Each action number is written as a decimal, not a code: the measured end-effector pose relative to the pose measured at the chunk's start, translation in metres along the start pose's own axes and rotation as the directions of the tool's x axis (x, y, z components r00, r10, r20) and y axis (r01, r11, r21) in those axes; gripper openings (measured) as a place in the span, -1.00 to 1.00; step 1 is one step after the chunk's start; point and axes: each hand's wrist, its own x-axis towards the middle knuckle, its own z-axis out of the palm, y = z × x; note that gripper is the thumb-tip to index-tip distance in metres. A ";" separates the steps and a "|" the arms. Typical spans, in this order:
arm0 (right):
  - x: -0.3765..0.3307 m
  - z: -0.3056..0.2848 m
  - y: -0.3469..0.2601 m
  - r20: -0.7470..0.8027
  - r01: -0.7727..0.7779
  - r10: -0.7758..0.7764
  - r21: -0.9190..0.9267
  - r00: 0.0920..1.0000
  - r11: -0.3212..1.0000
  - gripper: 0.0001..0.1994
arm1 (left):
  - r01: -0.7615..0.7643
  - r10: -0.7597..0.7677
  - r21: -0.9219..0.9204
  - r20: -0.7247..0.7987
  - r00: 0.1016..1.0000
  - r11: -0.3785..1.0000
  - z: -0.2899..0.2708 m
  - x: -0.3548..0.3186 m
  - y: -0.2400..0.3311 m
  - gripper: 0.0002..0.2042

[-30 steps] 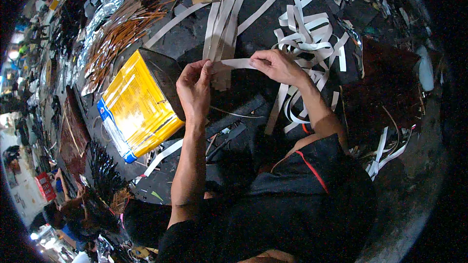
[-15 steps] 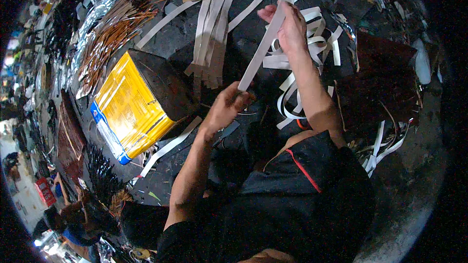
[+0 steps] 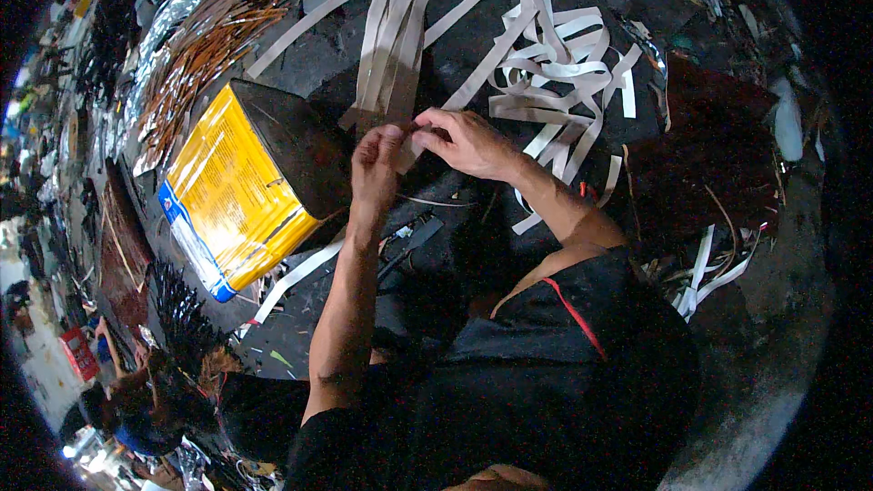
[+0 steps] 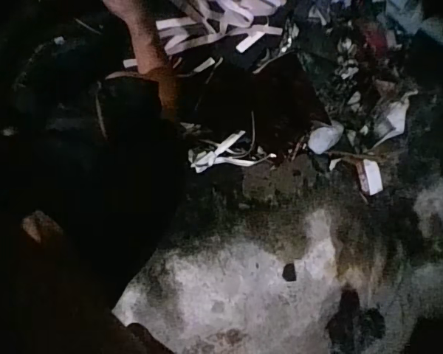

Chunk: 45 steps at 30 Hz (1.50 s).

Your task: The person repeatedly picks up white straps from a pile, measures them against a yellow box, and cuts them into shorter pieces using scissors. The cut pieces are placed on the table.

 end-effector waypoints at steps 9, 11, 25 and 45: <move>0.014 -0.018 -0.011 -0.103 0.016 -0.018 -0.023 0.995 1.000 -0.76 | 0.127 -0.127 0.025 0.007 0.992 0.992 0.001 -0.023 0.100 -0.79; 0.010 -0.018 -0.022 -0.118 -0.062 0.069 0.064 0.991 0.996 -0.73 | 0.121 -0.122 0.103 0.002 0.993 0.987 0.000 -0.021 0.099 -0.86; -0.010 -0.018 -0.043 -0.092 0.048 -0.042 0.070 0.995 0.996 -0.83 | -0.019 0.017 0.010 0.139 0.990 1.000 0.019 -0.027 0.113 -0.88; -0.050 -0.180 0.166 -0.722 -0.769 0.305 -0.487 0.622 0.414 -0.67 | -0.603 0.528 0.166 -0.692 0.493 0.780 -0.335 -0.096 0.256 -0.88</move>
